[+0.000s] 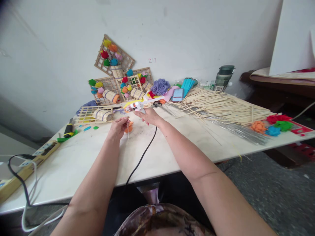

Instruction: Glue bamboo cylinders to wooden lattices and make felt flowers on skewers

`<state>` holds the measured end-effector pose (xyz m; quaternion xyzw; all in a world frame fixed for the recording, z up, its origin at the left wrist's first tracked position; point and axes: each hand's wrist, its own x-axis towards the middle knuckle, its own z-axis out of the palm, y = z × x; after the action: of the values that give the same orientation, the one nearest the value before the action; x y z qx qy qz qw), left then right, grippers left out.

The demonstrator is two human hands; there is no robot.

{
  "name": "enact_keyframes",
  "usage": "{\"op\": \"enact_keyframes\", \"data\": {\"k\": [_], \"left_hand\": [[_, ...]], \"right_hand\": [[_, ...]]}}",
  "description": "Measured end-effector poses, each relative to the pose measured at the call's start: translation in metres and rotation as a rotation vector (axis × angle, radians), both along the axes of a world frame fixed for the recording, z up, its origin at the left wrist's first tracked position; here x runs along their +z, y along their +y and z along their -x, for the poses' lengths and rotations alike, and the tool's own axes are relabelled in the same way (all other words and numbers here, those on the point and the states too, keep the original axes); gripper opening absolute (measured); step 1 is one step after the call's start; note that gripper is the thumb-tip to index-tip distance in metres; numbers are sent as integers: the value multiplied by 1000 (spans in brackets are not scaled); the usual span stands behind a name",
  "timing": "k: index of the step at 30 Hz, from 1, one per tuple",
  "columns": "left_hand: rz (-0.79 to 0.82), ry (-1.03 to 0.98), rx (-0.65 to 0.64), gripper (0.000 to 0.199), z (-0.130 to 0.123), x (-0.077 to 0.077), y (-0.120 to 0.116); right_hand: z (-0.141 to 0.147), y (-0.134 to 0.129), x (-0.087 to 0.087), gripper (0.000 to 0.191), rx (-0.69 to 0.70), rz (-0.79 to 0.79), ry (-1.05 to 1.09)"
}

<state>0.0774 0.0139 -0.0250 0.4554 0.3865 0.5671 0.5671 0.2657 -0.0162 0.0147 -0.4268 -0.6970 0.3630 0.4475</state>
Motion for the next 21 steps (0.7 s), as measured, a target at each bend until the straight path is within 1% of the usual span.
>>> {"op": "enact_keyframes", "data": {"k": [10,21], "left_hand": [[8,1,-5,29,1,-2,1],[-1,-8,14,30,1,-2,2]], "right_hand": [[1,0,0,35,-8,-6,-8],[0,2,-1,35,8,25,-35]]}}
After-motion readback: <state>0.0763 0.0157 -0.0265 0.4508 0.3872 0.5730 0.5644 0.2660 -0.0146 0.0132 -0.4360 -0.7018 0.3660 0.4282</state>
